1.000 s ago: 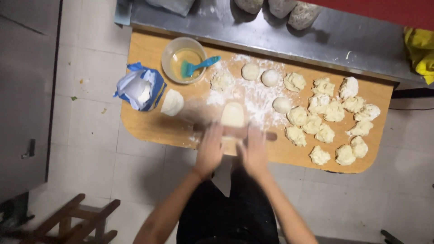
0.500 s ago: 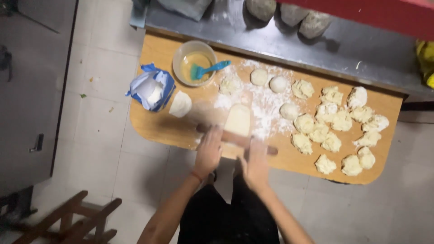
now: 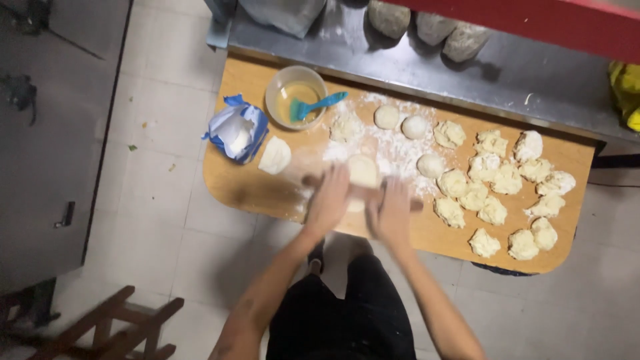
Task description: The person rolls small dough balls flat on a floured wooden board using a rolling pin. They then retrieve plastic sheets from a nearby shelf and use them to wrap the flattened dough pieces individually.
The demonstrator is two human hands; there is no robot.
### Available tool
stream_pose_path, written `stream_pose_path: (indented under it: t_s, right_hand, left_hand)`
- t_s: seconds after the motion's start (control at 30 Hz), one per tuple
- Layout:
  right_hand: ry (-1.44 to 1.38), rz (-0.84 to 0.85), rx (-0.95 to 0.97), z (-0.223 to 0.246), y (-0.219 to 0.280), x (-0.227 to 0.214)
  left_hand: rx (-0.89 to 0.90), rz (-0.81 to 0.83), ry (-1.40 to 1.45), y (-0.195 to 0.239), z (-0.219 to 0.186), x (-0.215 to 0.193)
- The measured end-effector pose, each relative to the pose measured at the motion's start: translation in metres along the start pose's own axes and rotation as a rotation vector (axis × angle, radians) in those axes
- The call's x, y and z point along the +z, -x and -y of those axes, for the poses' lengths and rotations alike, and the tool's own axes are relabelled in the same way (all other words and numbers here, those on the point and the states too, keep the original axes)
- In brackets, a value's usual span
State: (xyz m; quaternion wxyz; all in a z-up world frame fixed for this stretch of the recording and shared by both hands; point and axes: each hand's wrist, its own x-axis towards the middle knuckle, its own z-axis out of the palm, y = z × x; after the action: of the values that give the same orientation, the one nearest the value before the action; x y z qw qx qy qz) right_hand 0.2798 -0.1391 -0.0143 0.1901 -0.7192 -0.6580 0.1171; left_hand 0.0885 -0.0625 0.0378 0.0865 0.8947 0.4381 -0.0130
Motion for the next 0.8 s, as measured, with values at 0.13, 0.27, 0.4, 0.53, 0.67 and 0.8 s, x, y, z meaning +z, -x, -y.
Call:
stream_pose_path:
  t_s: [0.13,0.27,0.4,0.53,0.67,0.8]
  right_hand:
    - [0.335,-0.027,-0.123,0.015,0.074,-0.005]
    - [0.251,0.22,0.088,-0.029,0.088,0.016]
    - [0.241,0.01,0.266,-0.052,0.108,-0.007]
    - [0.311,-0.179,0.233,-0.082,0.103,-0.032]
    - [0.435,-0.134,0.225,-0.068,0.072,-0.056]
    - [-0.03,-0.281,0.003,0.024,-0.034,-0.103]
  left_hand:
    - [0.117,0.053,-0.151,0.082,-0.01,0.012]
    - [0.061,-0.254,0.163,0.076,-0.012,0.064]
    - [-0.248,-0.54,0.36,0.033,-0.008,0.075]
    - [-0.128,-0.448,0.184,-0.015,-0.014,0.042]
    - [-0.067,-0.365,0.096,-0.07,-0.006,0.071]
    - [0.036,-0.479,0.148,-0.107,0.001,0.119]
